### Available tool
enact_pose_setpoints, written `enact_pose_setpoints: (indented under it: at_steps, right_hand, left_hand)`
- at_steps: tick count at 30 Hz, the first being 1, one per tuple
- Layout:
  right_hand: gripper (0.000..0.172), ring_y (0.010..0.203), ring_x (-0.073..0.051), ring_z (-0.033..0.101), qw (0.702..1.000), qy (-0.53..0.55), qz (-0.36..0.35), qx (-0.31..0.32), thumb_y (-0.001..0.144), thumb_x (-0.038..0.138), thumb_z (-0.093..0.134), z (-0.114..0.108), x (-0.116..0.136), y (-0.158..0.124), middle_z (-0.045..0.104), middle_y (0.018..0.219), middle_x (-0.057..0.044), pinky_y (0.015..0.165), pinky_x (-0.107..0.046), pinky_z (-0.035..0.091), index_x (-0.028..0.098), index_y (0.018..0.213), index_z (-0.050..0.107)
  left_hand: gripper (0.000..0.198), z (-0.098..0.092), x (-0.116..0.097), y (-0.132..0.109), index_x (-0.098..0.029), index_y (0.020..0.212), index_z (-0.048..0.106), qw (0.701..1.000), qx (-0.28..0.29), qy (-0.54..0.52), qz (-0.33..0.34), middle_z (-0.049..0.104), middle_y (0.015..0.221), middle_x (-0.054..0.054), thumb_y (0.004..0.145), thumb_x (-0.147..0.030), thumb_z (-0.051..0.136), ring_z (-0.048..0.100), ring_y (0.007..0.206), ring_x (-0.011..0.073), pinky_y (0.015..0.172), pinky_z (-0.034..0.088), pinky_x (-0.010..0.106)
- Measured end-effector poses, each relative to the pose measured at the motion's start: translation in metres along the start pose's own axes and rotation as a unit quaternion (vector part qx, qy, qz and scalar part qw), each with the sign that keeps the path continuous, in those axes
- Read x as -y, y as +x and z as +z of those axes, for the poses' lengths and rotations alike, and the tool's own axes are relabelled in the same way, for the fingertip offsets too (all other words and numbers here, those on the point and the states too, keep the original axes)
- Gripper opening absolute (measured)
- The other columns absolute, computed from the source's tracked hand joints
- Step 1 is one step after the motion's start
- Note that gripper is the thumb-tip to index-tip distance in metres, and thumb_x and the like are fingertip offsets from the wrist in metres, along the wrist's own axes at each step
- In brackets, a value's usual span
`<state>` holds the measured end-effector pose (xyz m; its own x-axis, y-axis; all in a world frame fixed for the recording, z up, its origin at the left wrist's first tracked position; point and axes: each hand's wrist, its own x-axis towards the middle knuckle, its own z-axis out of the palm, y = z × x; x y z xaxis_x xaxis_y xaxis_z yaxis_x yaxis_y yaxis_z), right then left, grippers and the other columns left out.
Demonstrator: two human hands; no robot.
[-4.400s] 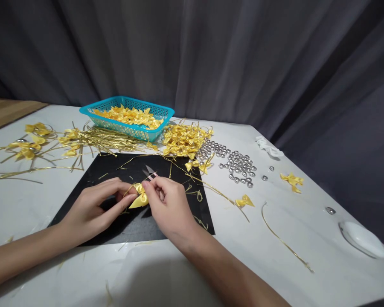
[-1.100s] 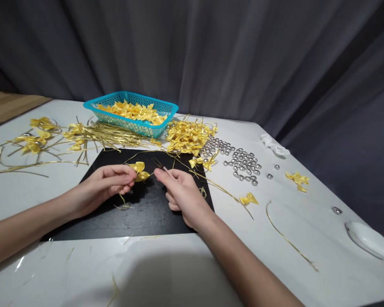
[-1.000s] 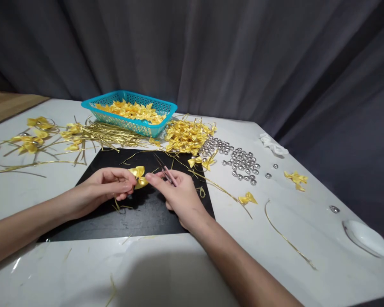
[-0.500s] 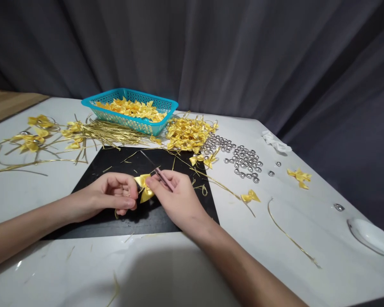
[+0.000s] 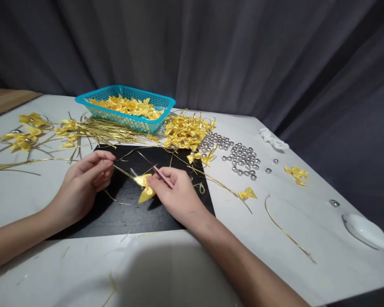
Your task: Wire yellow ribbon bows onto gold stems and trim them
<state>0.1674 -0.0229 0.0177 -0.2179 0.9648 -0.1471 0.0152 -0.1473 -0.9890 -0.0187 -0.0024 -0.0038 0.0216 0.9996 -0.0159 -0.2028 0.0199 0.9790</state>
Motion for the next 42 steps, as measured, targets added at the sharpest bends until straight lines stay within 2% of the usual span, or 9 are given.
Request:
enact_pose_setpoints:
  at_steps: [6, 10, 12, 16, 21, 28, 31, 35, 42]
  right_hand:
    - [0.034, 0.041, -0.003, 0.019, 1.000, -0.015, -0.006, 0.004, 0.073, 0.034, 0.069, 0.000, 0.002, -0.002, 0.026, 0.050, 0.009, 0.037, -0.021, 0.010, 0.018, 0.056, 0.043]
    - [0.033, 0.041, -0.004, 0.018, 1.000, -0.004, 0.003, 0.009, 0.073, 0.034, 0.069, 0.001, 0.004, -0.003, 0.026, 0.049, 0.010, 0.037, -0.022, 0.011, 0.018, 0.057, 0.045]
    - [0.034, 0.041, -0.004, 0.018, 1.000, 0.003, 0.003, 0.011, 0.071, 0.035, 0.072, 0.001, 0.005, -0.004, 0.026, 0.049, 0.010, 0.037, -0.022, 0.011, 0.018, 0.057, 0.045]
    - [0.034, 0.041, -0.004, 0.021, 1.000, -0.004, -0.006, 0.006, 0.070, 0.037, 0.073, 0.002, 0.005, -0.004, 0.029, 0.047, 0.010, 0.037, -0.022, 0.012, 0.018, 0.058, 0.047]
    - [0.033, 0.041, -0.004, 0.024, 1.000, -0.025, -0.016, 0.001, 0.070, 0.038, 0.073, 0.005, 0.003, -0.002, 0.031, 0.046, 0.009, 0.038, -0.021, 0.015, 0.018, 0.057, 0.050]
    - [0.028, 0.041, -0.004, 0.027, 0.999, -0.013, -0.011, -0.027, 0.067, 0.035, 0.075, 0.007, 0.003, -0.004, 0.037, 0.049, 0.010, 0.038, -0.020, 0.018, 0.018, 0.066, 0.054]
    - [0.027, 0.043, -0.004, 0.030, 0.998, -0.013, -0.033, -0.054, 0.065, 0.033, 0.077, 0.008, 0.005, -0.006, 0.041, 0.051, 0.009, 0.039, -0.020, 0.020, 0.018, 0.066, 0.054]
    - [0.025, 0.048, -0.006, 0.035, 0.998, -0.027, -0.044, -0.032, 0.063, 0.032, 0.078, 0.009, 0.005, -0.006, 0.046, 0.053, 0.006, 0.044, -0.021, 0.025, 0.016, 0.063, 0.058]
    - [0.022, 0.044, -0.006, 0.031, 1.000, -0.017, 0.004, 0.000, 0.070, 0.036, 0.072, 0.008, 0.003, -0.004, 0.040, 0.051, 0.008, 0.042, -0.021, 0.022, 0.017, 0.072, 0.059]
  left_hand:
    - [0.016, 0.002, 0.004, 0.004, -0.020, 0.092, 0.053, 0.991, -0.044, 0.121, 0.039, 0.045, 0.067, -0.005, 0.079, -0.027, 0.059, 0.040, 0.055, 0.0092, 0.047, 0.032, 0.019]
    - [0.022, 0.003, 0.004, 0.002, -0.020, 0.098, 0.053, 0.971, -0.047, 0.215, 0.098, 0.053, 0.094, 0.000, 0.079, -0.029, 0.061, 0.051, 0.089, 0.0144, 0.074, 0.039, 0.022]
    - [0.015, 0.005, 0.000, -0.003, -0.020, 0.094, 0.056, 0.962, -0.012, 0.244, 0.119, 0.055, 0.096, 0.001, 0.084, -0.031, 0.056, 0.051, 0.094, 0.0157, 0.080, 0.038, 0.024]
    - [0.022, 0.009, -0.008, -0.011, -0.019, 0.077, 0.061, 0.950, 0.110, 0.266, 0.117, 0.059, 0.079, 0.001, 0.087, -0.035, 0.050, 0.054, 0.079, 0.0152, 0.073, 0.040, 0.024]
    - [0.023, 0.011, -0.010, -0.012, -0.017, 0.071, 0.064, 0.945, 0.199, 0.253, 0.061, 0.059, 0.068, 0.000, 0.083, -0.035, 0.056, 0.052, 0.065, 0.0127, 0.059, 0.039, 0.023]
    - [0.022, 0.013, -0.007, -0.010, -0.016, 0.069, 0.060, 0.950, 0.214, 0.225, 0.025, 0.055, 0.067, -0.001, 0.083, -0.034, 0.056, 0.049, 0.062, 0.0103, 0.056, 0.039, 0.020]
    - [0.022, 0.013, -0.008, -0.011, -0.016, 0.069, 0.061, 0.944, 0.222, 0.240, 0.038, 0.056, 0.067, -0.001, 0.083, -0.033, 0.056, 0.050, 0.061, 0.0105, 0.056, 0.039, 0.020]
    - [0.022, 0.012, -0.008, -0.011, -0.016, 0.069, 0.059, 0.939, 0.228, 0.250, 0.064, 0.054, 0.066, -0.001, 0.085, -0.031, 0.054, 0.049, 0.059, 0.0100, 0.053, 0.039, 0.020]
    - [0.019, 0.011, -0.005, -0.008, -0.017, 0.073, 0.060, 0.920, 0.230, 0.282, 0.145, 0.057, 0.074, -0.001, 0.088, -0.026, 0.052, 0.053, 0.070, 0.0103, 0.063, 0.041, 0.019]
